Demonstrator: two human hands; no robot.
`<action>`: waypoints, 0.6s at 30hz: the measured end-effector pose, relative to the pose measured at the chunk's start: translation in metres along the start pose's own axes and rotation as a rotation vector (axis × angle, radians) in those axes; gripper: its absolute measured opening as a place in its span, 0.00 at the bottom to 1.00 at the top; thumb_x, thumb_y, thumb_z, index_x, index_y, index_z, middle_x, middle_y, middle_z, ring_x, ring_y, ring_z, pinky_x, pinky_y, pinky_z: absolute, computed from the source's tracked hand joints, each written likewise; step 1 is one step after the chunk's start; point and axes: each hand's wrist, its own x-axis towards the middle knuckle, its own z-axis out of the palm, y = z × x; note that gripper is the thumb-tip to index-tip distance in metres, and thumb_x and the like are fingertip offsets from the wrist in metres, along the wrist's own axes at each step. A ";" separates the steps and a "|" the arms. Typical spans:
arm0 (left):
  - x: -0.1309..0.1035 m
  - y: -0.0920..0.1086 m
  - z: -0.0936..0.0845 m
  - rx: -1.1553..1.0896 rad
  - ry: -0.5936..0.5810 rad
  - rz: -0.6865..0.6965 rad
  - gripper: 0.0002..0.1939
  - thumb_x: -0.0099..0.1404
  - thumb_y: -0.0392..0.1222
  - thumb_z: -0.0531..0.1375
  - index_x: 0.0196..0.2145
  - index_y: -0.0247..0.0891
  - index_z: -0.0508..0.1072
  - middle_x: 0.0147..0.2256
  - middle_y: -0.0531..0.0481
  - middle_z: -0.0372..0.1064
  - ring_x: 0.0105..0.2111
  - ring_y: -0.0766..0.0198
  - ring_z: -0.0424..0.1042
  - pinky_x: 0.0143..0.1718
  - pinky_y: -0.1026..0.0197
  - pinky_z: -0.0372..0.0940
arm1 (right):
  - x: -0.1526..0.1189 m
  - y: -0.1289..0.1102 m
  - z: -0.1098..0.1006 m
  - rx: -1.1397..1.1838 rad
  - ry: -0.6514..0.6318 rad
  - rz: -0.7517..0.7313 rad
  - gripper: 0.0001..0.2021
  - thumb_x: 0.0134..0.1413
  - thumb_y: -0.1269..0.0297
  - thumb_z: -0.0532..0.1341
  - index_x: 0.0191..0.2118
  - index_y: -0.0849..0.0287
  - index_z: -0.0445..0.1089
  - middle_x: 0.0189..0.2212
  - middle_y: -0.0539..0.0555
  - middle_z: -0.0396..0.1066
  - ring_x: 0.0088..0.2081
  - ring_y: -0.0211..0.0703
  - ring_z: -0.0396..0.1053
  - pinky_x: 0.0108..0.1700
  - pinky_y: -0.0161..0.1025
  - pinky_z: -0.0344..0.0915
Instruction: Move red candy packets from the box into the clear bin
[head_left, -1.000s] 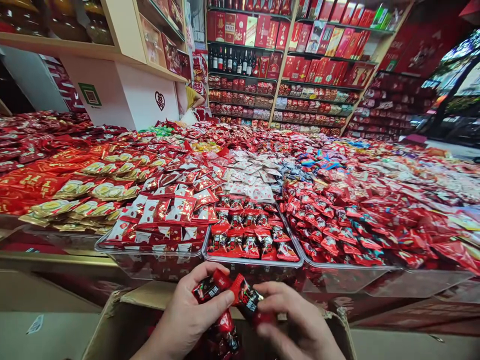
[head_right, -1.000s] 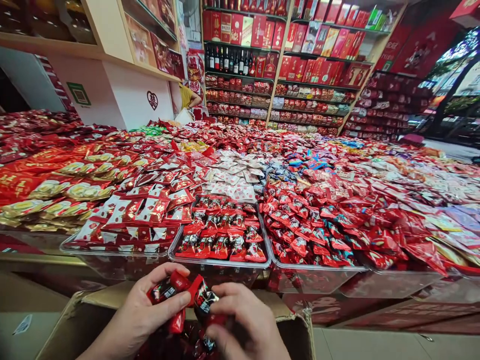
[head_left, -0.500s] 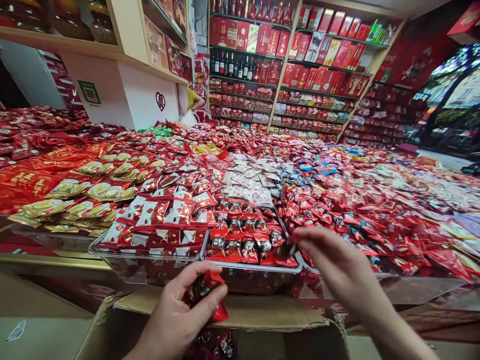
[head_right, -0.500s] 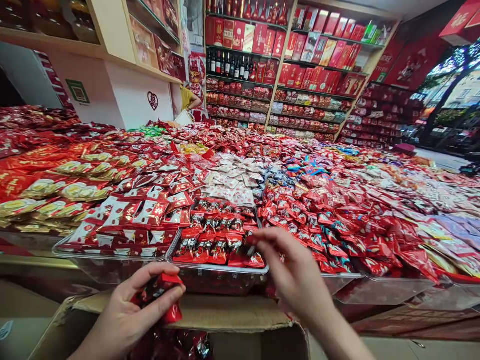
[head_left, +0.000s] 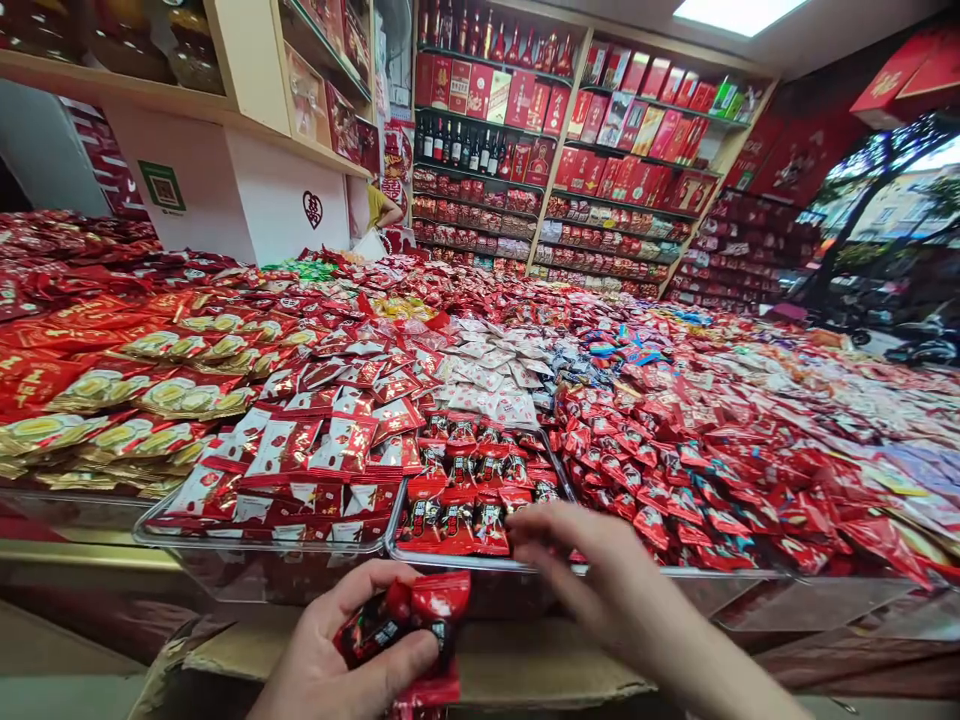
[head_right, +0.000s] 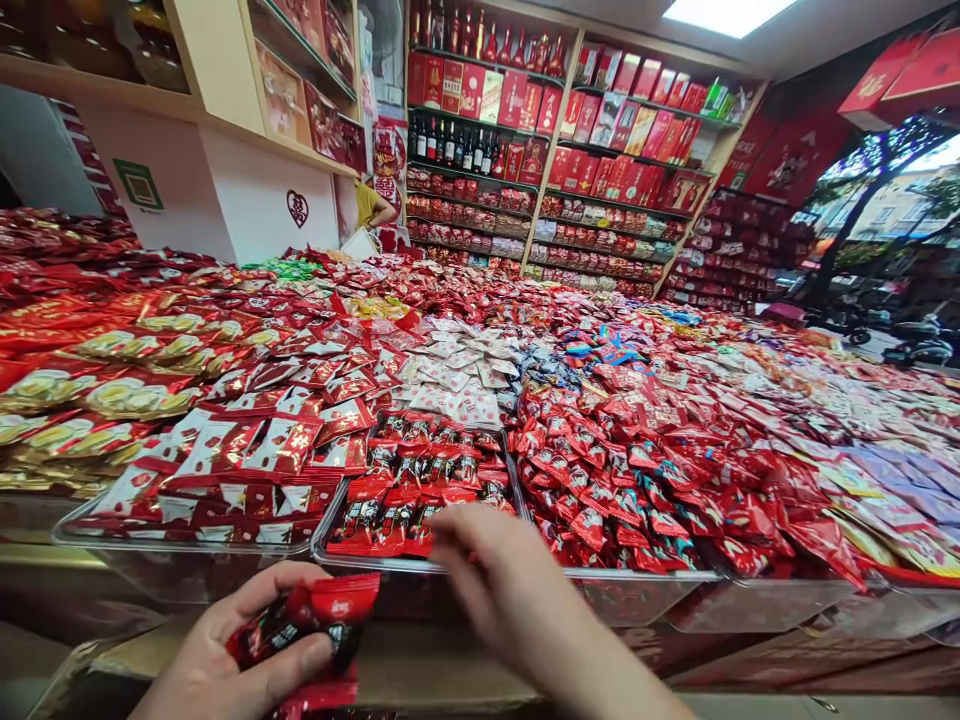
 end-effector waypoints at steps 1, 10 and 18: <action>0.003 0.000 -0.004 0.031 0.062 0.031 0.19 0.42 0.46 0.72 0.33 0.41 0.74 0.24 0.59 0.74 0.23 0.69 0.70 0.26 0.71 0.66 | 0.007 0.010 -0.010 -0.212 0.029 0.041 0.09 0.56 0.69 0.55 0.41 0.61 0.70 0.36 0.57 0.75 0.38 0.44 0.72 0.42 0.39 0.66; 0.013 0.005 -0.006 0.005 0.200 0.048 0.20 0.38 0.46 0.73 0.31 0.42 0.75 0.22 0.62 0.75 0.22 0.70 0.72 0.25 0.76 0.66 | 0.037 0.048 -0.026 -0.674 -0.127 0.200 0.06 0.51 0.71 0.58 0.33 0.58 0.72 0.32 0.57 0.76 0.36 0.51 0.73 0.33 0.39 0.62; 0.015 -0.004 -0.016 0.034 0.133 0.043 0.22 0.42 0.46 0.72 0.36 0.42 0.73 0.26 0.59 0.78 0.24 0.66 0.75 0.27 0.73 0.68 | 0.048 0.051 -0.021 -0.767 -0.100 0.244 0.08 0.56 0.69 0.54 0.30 0.59 0.70 0.30 0.57 0.72 0.33 0.49 0.72 0.28 0.37 0.56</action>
